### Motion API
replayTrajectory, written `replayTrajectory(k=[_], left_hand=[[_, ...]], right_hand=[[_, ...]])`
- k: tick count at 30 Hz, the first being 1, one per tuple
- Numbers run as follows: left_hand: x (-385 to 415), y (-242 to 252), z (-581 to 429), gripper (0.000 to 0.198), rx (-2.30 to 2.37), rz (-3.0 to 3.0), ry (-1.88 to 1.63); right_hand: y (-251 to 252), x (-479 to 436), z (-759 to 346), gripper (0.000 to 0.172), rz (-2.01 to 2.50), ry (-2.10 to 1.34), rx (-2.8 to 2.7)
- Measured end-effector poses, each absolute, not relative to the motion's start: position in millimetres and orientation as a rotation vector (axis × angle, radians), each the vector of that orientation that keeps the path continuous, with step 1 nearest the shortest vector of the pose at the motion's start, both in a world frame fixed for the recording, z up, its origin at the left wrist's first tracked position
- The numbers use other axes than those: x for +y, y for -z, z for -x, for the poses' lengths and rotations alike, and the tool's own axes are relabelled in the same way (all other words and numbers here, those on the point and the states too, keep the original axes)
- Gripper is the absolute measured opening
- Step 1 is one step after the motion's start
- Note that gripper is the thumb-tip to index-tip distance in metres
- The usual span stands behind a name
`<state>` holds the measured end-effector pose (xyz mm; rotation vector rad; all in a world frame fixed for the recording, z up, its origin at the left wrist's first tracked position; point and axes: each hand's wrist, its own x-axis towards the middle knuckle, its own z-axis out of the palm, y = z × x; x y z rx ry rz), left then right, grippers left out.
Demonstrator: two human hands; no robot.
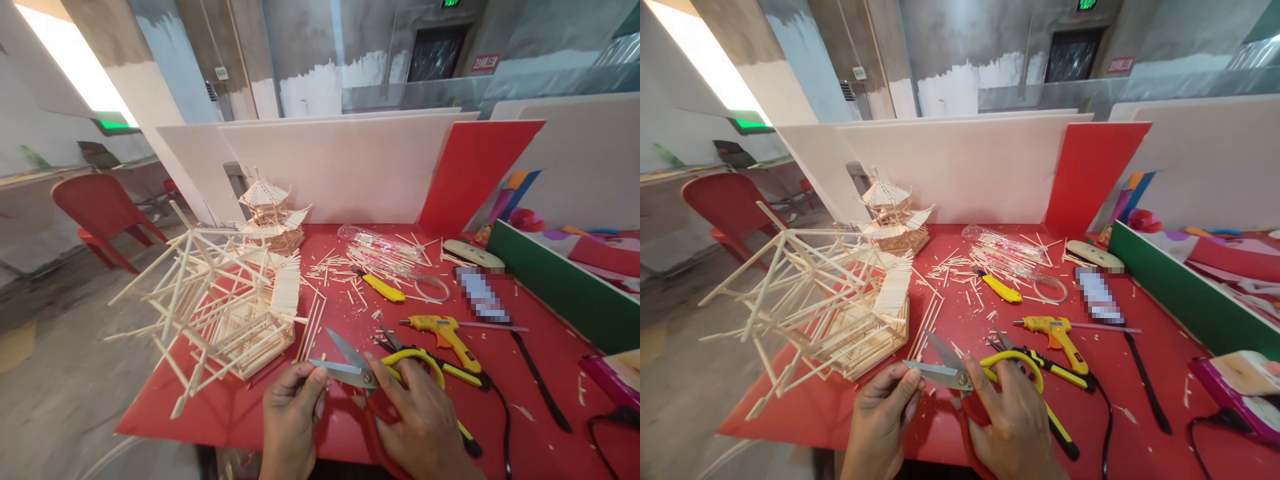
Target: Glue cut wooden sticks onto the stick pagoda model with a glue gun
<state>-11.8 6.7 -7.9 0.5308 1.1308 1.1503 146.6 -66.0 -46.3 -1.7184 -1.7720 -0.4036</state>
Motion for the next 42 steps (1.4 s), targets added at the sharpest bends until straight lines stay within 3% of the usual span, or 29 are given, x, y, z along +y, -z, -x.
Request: replayTrajectory(k=[4,13,26,34,42], left_hand=[[9.2,10.7,13.3,0.039,1.132,-0.543,-1.145],[12.2,14.5,12.5,0.038,1.099,-0.614,-1.11],[10.1,7.6,16.4,0.04,1.116,-0.591,-1.158],[13.4,13.7,12.6,0.038,1.085,-0.592,-1.157],[12.5,13.0,18.8,0.037,1.101,-0.663,-1.163]], right_hand=[[47.6,-63.1,-148.0,0.051,1.718,0.394,-1.776],[48.2,-62.9,-152.8,0.056,1.768,-0.047,-1.822],[48.2,-61.1,-144.8,0.044,1.682,0.466,-1.73],[46.5,-59.9,-150.5,0.054,1.691,0.089,-1.819],[51.9,-59.5,-143.6,0.045,1.679,0.437,-1.742]])
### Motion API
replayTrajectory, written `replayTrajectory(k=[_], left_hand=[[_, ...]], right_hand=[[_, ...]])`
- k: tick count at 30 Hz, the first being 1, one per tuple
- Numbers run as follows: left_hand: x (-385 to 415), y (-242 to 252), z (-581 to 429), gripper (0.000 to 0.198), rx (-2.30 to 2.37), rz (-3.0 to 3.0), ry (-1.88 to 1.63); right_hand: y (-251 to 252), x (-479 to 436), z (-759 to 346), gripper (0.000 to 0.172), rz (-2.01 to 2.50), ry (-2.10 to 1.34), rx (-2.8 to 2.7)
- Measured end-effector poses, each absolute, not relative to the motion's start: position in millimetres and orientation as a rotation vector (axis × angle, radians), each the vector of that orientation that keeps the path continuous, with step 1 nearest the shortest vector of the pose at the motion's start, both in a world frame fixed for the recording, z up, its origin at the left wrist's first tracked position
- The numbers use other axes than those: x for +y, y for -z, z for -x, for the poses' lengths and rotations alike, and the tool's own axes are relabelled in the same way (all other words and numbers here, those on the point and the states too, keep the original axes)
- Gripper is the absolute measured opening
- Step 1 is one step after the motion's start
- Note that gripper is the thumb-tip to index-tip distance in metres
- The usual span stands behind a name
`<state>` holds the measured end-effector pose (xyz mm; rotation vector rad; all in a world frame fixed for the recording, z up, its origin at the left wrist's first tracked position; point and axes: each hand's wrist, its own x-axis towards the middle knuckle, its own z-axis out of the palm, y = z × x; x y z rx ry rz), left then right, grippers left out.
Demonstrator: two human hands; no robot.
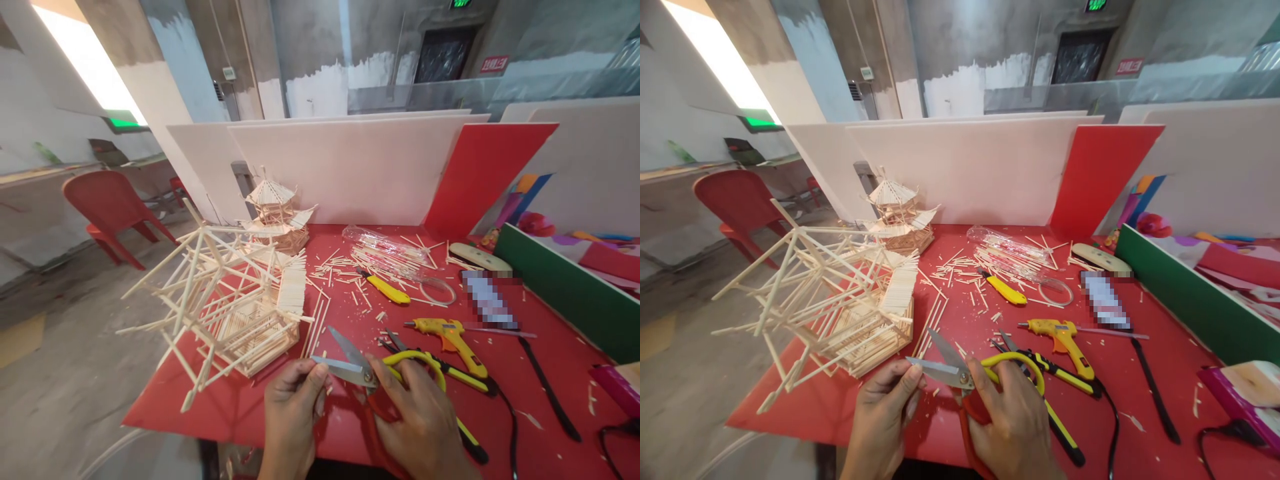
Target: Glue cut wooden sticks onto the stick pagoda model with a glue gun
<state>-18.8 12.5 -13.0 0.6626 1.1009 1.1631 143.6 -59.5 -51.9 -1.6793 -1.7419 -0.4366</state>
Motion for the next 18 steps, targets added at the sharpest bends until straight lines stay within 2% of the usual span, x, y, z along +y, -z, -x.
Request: replayTrajectory(k=[3,6,8,14,18], left_hand=[[13.8,14.8,16.9,0.037,1.111,-0.639,-1.13],[14.6,18.3,15.3,0.037,1.093,-0.646,-1.123],[14.5,19.7,15.6,0.038,1.093,-0.627,-1.14],[15.7,16.6,18.4,0.036,1.085,-0.681,-1.148],[18.3,16.8,15.9,0.037,1.104,-0.591,-1.136]], right_hand=[[50.7,-57.8,-146.7,0.048,1.708,0.338,-1.763],[47.6,-57.0,-149.8,0.054,1.702,0.027,-1.814],[47.0,-57.4,-149.8,0.053,1.699,-0.065,-1.823],[53.7,-58.8,-143.8,0.043,1.727,0.371,-1.752],[50.8,-56.5,-146.2,0.048,1.719,0.266,-1.786]])
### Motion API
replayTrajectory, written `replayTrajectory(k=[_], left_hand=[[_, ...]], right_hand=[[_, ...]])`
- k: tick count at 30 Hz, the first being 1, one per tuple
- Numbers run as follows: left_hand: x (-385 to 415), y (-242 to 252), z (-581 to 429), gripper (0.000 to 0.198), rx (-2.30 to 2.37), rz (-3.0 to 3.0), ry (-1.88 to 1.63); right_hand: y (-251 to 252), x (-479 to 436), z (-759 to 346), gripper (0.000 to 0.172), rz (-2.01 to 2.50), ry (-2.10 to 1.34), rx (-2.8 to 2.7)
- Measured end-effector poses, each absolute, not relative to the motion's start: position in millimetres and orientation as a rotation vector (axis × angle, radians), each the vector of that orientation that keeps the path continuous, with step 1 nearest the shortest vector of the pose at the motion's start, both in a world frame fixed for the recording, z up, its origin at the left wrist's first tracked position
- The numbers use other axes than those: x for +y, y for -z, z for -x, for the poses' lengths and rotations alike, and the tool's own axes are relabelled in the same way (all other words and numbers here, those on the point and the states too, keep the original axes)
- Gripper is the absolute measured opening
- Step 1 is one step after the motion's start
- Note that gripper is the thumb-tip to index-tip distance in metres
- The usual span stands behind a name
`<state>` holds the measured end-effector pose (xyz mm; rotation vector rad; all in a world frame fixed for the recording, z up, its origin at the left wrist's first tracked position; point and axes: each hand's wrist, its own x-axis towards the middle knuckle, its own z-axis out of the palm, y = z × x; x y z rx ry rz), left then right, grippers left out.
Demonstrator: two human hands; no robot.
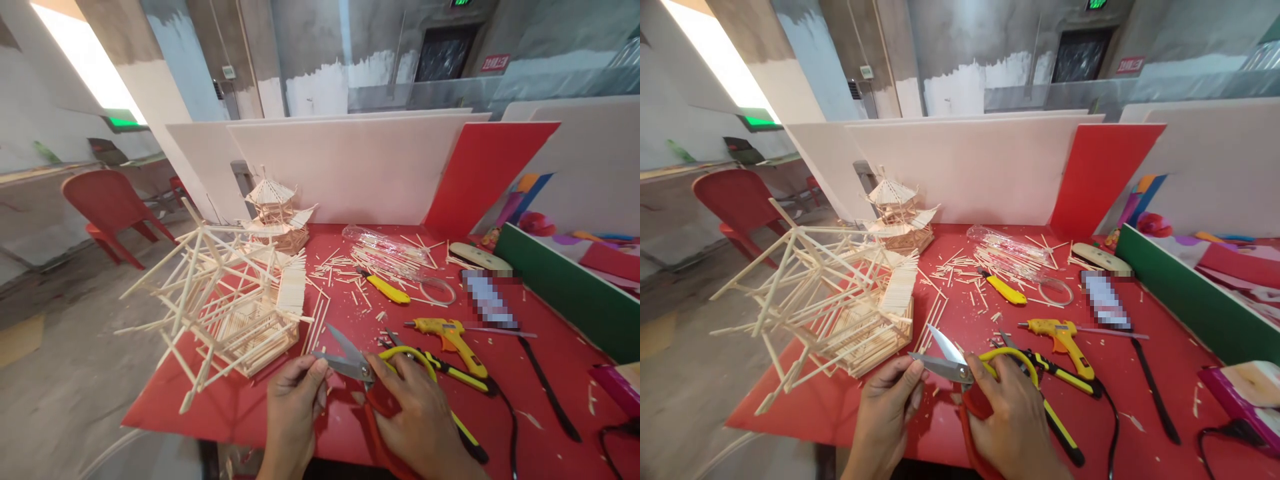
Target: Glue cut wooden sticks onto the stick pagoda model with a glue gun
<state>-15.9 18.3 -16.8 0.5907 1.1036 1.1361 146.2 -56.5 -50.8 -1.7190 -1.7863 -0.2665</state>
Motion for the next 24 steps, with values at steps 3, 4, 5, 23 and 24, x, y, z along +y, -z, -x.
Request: replayTrajectory(k=[3,4,5,23,24], left_hand=[[19,19,14,0.04,1.105,-0.585,-1.124],[19,20,14,0.039,1.105,-0.6,-1.12],[19,20,14,0.039,1.109,-0.611,-1.122],[20,16,14,0.039,1.124,-0.655,-1.157],[20,16,15,0.038,1.125,-0.663,-1.157]], right_hand=[[47,-56,-149,0.053,1.703,0.033,-1.823],[47,-56,-149,0.053,1.702,-0.001,-1.823],[48,-57,-149,0.052,1.704,0.014,-1.817],[54,-58,-145,0.047,1.738,0.067,-1.753],[57,-59,-145,0.047,1.741,0.161,-1.751]])
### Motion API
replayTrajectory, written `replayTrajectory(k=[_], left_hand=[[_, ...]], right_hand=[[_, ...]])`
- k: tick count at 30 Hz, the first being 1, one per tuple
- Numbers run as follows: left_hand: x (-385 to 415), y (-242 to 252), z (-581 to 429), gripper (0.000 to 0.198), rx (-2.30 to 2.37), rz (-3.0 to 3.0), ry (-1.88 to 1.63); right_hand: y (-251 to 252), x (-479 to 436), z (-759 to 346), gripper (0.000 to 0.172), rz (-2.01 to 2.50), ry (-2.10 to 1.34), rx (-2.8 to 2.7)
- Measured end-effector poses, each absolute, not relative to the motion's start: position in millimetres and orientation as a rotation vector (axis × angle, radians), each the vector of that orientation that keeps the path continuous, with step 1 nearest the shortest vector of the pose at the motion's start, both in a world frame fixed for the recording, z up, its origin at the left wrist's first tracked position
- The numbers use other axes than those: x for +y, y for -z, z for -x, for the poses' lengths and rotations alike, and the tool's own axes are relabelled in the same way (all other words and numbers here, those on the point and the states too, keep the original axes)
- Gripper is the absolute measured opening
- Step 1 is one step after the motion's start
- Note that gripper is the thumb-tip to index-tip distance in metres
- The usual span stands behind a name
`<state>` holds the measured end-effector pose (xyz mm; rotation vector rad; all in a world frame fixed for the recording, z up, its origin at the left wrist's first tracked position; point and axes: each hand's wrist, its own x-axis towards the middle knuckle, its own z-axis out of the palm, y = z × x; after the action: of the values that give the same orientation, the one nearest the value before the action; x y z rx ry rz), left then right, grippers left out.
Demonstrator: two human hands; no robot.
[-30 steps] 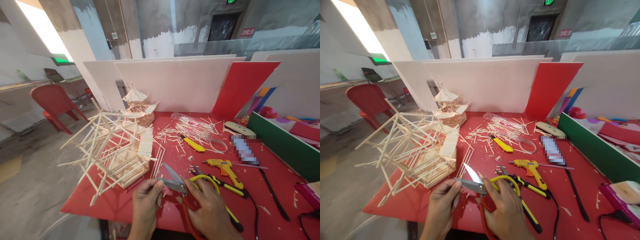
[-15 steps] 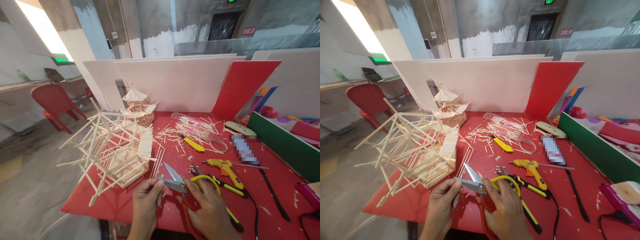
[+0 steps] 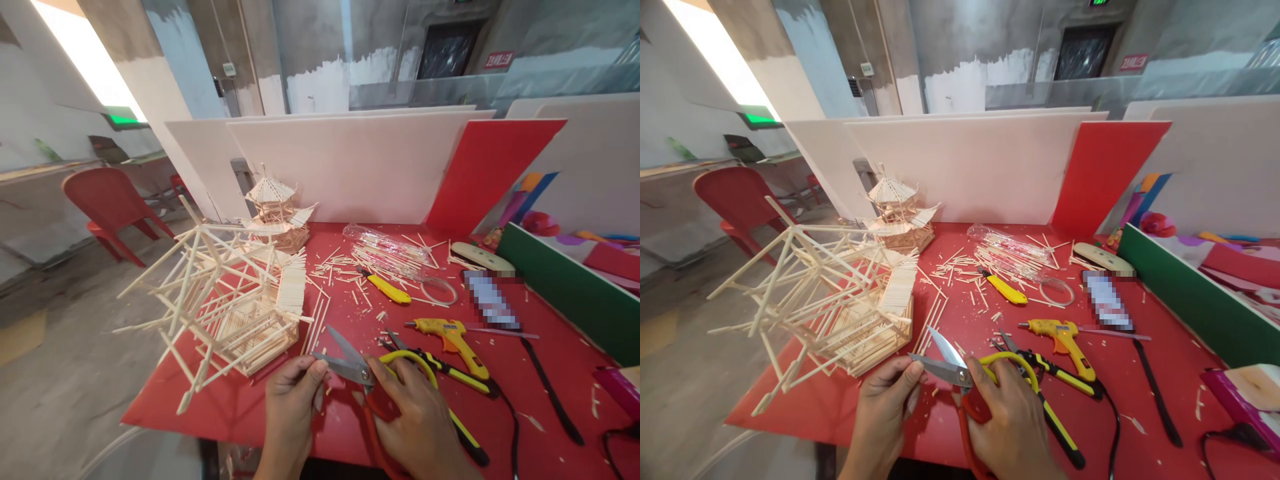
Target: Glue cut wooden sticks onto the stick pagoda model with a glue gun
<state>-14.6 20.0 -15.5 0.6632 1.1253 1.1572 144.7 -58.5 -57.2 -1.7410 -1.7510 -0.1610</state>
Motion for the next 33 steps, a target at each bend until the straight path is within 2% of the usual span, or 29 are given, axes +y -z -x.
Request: replayTrajectory(k=[15,18,23,30,33], left_hand=[[20,13,15,0.039,1.062,-0.621,-1.036],[20,14,18,0.039,1.02,-0.593,-1.043],[21,15,20,0.039,1.024,-0.608,-1.026],[20,15,16,0.038,1.031,-0.644,-1.026],[21,13,14,0.035,1.031,-0.621,-0.997]], right_hand=[[59,-54,-150,0.048,1.754,0.46,-1.772],[57,-54,-152,0.05,1.749,0.261,-1.766],[48,-57,-156,0.052,1.737,-0.358,-1.64],[49,-63,-162,0.055,1.741,-0.489,-1.573],[42,-65,-160,0.052,1.681,-0.72,-1.49]])
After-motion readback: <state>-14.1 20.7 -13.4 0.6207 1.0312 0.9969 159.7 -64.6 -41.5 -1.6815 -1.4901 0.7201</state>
